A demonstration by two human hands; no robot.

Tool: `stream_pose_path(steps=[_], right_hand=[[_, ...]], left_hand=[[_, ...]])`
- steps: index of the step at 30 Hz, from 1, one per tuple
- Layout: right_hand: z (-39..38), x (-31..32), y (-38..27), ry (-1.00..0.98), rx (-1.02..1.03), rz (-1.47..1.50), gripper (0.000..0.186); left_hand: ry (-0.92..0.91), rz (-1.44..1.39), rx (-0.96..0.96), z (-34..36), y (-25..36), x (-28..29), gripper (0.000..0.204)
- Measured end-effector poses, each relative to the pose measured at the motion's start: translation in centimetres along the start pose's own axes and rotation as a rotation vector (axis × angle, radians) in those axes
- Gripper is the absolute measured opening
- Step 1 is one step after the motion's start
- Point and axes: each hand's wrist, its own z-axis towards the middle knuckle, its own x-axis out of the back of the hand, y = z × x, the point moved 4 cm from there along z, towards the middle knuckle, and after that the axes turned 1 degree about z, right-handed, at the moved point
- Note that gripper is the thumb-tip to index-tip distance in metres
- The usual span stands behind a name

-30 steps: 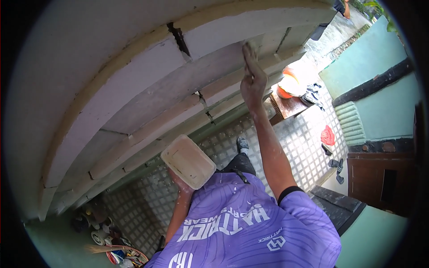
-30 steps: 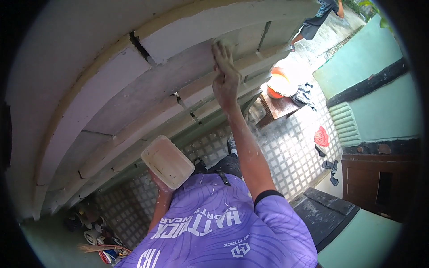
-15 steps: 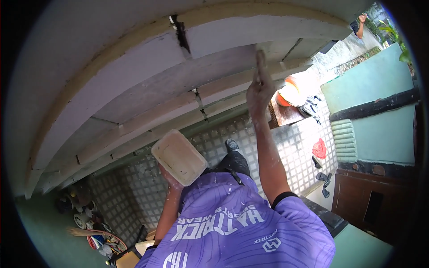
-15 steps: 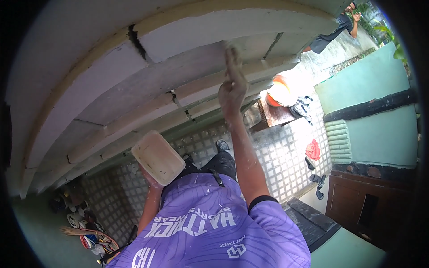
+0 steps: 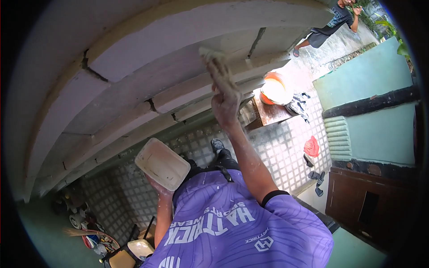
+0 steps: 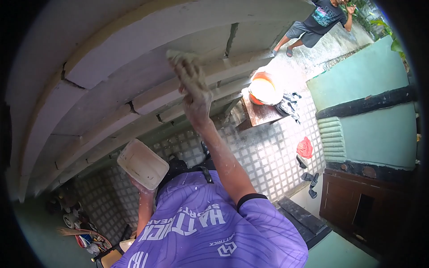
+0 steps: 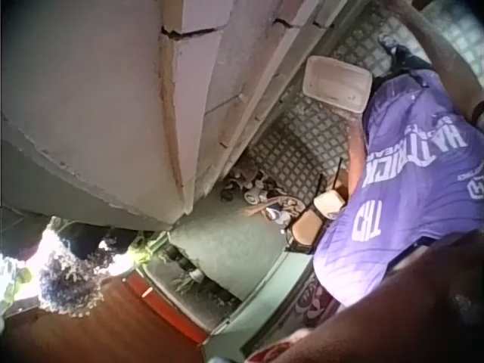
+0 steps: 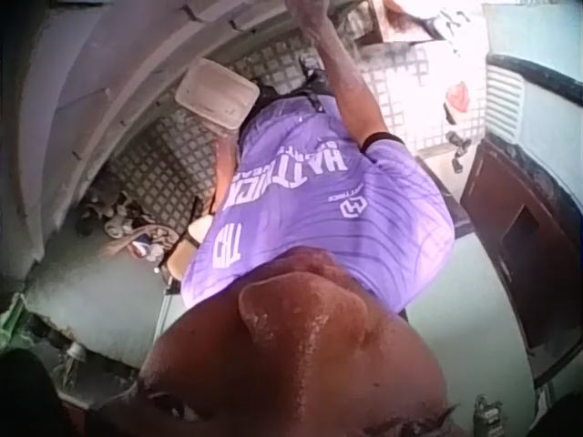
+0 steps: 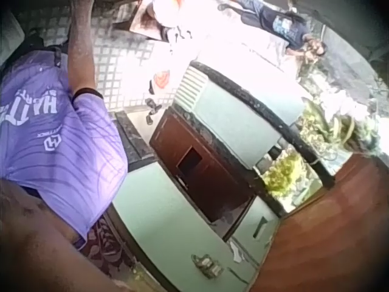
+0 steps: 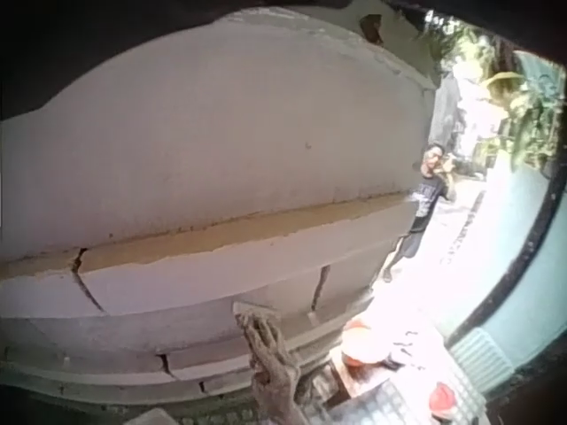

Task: The recorder is applying a white plaster or putty substance to fill cracks and smooth out a wall using a hand trowel.

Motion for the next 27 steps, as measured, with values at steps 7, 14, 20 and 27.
stream_pose_path(steps=[7, 14, 20, 27], right_hand=[[2.4, 2.6, 4.2, 0.266, -0.055, 0.04, 0.058], [-4.7, -1.2, 2.7, -0.244, 0.047, 0.017, 0.067], [-1.0, 2.0, 2.1, 0.079, -0.177, 0.109, 0.066], [-1.0, -5.5, 0.1, 0.151, 0.036, -0.098, 0.073]], left_hand=[[0.053, -0.062, -0.001, -0.5, -1.8, 0.6, 0.07], [0.041, -0.067, -0.055, -0.7, -2.2, -1.4, 0.073], [0.106, -0.052, -0.171, -1.4, -2.4, -1.9, 0.076], [0.097, -0.026, -0.201, -1.3, -2.8, -2.7, 0.079]])
